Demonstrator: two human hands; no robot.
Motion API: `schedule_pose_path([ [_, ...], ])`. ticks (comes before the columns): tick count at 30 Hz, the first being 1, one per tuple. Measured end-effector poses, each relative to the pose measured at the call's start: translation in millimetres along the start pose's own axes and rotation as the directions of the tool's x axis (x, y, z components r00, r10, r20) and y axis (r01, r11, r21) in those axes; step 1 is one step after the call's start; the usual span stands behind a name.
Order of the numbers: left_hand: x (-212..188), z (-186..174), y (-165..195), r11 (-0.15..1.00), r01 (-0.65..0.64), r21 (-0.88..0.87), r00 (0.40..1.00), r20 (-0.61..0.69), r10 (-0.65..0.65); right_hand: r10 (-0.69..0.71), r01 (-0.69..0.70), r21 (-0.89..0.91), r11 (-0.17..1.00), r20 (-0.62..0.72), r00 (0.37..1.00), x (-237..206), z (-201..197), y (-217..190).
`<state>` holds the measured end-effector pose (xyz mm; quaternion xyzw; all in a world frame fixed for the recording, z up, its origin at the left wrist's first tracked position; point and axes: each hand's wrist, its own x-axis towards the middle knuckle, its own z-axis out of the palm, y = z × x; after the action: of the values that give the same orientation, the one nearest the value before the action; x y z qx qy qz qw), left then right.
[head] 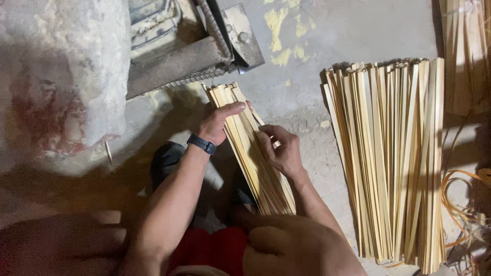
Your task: The person uses a bandsaw to cut thin wooden strips to a uniform length. They feed the strips through the saw one by one, collect the cut pieces, and bundle them together with an orange strap.
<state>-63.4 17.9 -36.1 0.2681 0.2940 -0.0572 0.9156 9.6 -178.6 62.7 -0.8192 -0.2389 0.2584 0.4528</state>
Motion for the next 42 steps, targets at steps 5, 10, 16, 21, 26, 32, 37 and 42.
schedule_pose_path([
  [5, 4.7, 9.6, -0.7, 0.999, -0.033, 0.033, 0.995, -0.096, 0.036, -0.073, 0.073, -0.028, 0.997, -0.014, 0.997, 3.1, 5.5, 1.3],
  [10, 1.4, 11.0, 8.0, 0.987, -0.129, 0.092, 0.969, -0.2, 0.145, -0.188, 0.187, -0.019, 0.982, -0.108, 0.976, 14.2, 3.4, 11.2],
  [16, 9.7, 0.2, 18.8, 0.993, -0.042, -0.109, 0.999, -0.03, 0.038, -0.19, 0.164, -0.172, 0.971, -0.151, 0.97, 32.0, -7.5, -5.2],
  [21, 10.5, -1.3, 18.9, 0.985, -0.151, -0.082, 0.988, -0.014, 0.151, -0.229, 0.205, -0.178, 0.963, -0.131, 0.964, 18.4, -16.5, -20.8],
  [26, 3.5, -1.8, 25.0, 0.972, -0.174, -0.155, 0.983, 0.026, 0.18, -0.25, 0.219, -0.17, 0.961, -0.189, 0.95, 24.1, -18.6, -11.7],
  [32, -1.1, 4.5, 25.1, 0.992, -0.089, -0.095, 0.996, 0.01, 0.09, -0.462, 0.381, -0.386, 0.84, -0.142, 0.876, 34.2, -8.1, -18.0],
  [37, 0.2, 3.4, 18.9, 0.995, -0.094, 0.037, 0.99, -0.106, 0.097, -0.481, 0.359, -0.448, 0.819, -0.194, 0.855, 58.2, 13.3, -31.4],
  [42, 9.0, -2.4, 9.6, 0.99, 0.05, 0.13, 0.961, -0.276, -0.013, -0.338, 0.271, -0.375, 0.887, -0.127, 0.933, 93.6, 29.5, -36.7],
])
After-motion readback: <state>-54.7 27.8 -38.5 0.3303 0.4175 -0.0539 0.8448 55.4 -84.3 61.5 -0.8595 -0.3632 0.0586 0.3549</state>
